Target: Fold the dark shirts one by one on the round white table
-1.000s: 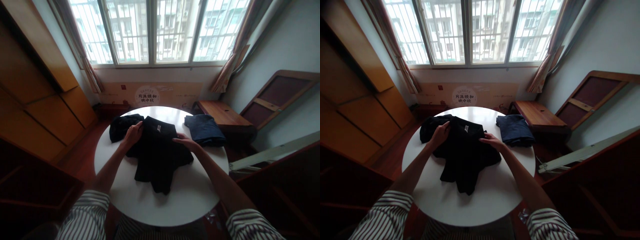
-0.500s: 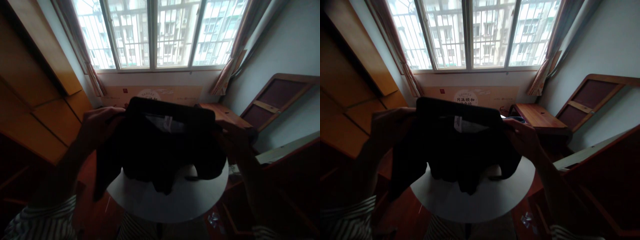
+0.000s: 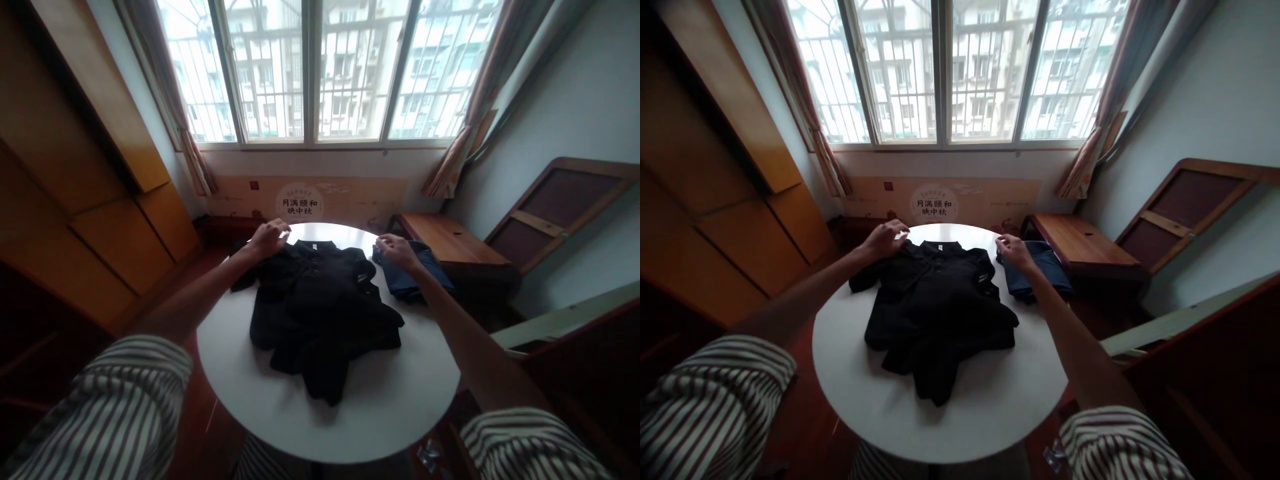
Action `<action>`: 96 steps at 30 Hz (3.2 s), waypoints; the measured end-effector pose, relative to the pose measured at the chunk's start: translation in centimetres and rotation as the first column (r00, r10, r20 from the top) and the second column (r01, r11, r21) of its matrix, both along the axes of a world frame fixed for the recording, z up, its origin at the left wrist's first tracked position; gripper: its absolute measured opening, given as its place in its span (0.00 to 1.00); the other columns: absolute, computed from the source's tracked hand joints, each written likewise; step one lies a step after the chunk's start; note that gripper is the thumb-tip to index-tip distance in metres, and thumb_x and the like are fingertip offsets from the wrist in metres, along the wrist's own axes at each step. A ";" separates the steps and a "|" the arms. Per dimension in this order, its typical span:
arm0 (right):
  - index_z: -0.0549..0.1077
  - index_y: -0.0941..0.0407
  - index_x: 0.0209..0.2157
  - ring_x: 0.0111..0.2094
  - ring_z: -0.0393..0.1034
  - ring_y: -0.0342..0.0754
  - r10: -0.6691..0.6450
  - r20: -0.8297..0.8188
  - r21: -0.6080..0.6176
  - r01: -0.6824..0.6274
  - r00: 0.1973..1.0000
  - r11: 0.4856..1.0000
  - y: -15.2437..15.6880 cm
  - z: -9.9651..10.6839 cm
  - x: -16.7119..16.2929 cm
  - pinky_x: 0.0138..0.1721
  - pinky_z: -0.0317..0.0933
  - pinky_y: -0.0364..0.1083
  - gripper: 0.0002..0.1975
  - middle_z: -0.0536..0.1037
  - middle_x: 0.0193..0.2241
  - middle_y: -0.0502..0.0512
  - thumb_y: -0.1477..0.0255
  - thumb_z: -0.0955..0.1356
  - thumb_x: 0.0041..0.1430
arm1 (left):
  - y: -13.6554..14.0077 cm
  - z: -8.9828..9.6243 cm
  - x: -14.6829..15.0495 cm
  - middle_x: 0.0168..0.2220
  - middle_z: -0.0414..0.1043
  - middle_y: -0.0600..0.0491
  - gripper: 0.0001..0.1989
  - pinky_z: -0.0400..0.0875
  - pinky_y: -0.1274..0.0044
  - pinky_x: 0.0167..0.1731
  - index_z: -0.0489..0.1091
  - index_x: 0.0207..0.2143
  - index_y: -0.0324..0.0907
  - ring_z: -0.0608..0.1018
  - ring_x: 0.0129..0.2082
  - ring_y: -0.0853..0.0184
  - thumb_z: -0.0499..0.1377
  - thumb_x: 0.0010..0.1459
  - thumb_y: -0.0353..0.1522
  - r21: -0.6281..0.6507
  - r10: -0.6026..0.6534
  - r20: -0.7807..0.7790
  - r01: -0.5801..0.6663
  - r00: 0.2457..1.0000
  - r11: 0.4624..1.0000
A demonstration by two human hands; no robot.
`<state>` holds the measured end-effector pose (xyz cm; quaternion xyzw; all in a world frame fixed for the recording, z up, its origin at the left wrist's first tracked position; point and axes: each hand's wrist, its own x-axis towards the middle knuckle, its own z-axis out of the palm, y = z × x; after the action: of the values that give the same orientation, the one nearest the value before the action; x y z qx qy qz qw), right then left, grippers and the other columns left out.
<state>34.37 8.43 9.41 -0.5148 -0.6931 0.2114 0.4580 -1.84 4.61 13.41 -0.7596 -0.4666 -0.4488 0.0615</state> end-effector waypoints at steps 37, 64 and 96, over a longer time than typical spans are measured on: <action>0.77 0.60 0.47 0.40 0.76 0.49 0.085 0.546 -0.316 0.111 0.834 0.942 3.2 -5.2 -6.8 0.42 0.66 0.42 0.15 0.79 0.46 0.61 0.68 0.69 0.60 | 5.1 -8.1 4.8 0.39 0.80 0.45 0.13 0.70 0.74 0.49 0.76 0.45 0.37 0.80 0.43 0.60 0.56 0.63 0.31 -0.648 0.050 -0.212 -0.178 0.976 0.740; 0.60 0.64 0.64 0.65 0.53 0.62 0.036 0.619 -0.056 -0.001 0.785 0.998 10.1 -6.5 -7.1 0.64 0.51 0.56 0.31 0.59 0.64 0.72 0.72 0.67 0.61 | 12.4 -14.2 7.8 0.66 0.56 0.32 0.29 0.52 0.60 0.66 0.56 0.64 0.29 0.58 0.67 0.51 0.55 0.61 0.26 -0.604 0.076 -0.123 -0.135 0.990 0.786; 0.48 0.53 0.67 0.44 0.75 0.57 0.057 -0.300 -0.442 -0.192 0.952 0.876 -19.3 -11.4 3.3 0.47 0.70 0.55 0.55 0.78 0.39 0.57 0.53 0.76 0.44 | -7.4 -16.8 1.0 0.72 0.41 0.54 0.30 0.43 0.53 0.66 0.50 0.69 0.53 0.49 0.71 0.56 0.43 0.68 0.49 -0.571 -0.157 -0.479 -0.170 0.864 0.803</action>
<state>37.62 -10.87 -1.99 -0.5286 -0.5828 0.4710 0.3988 -0.88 -2.77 -3.39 -0.8282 -0.5535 -0.0650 -0.0588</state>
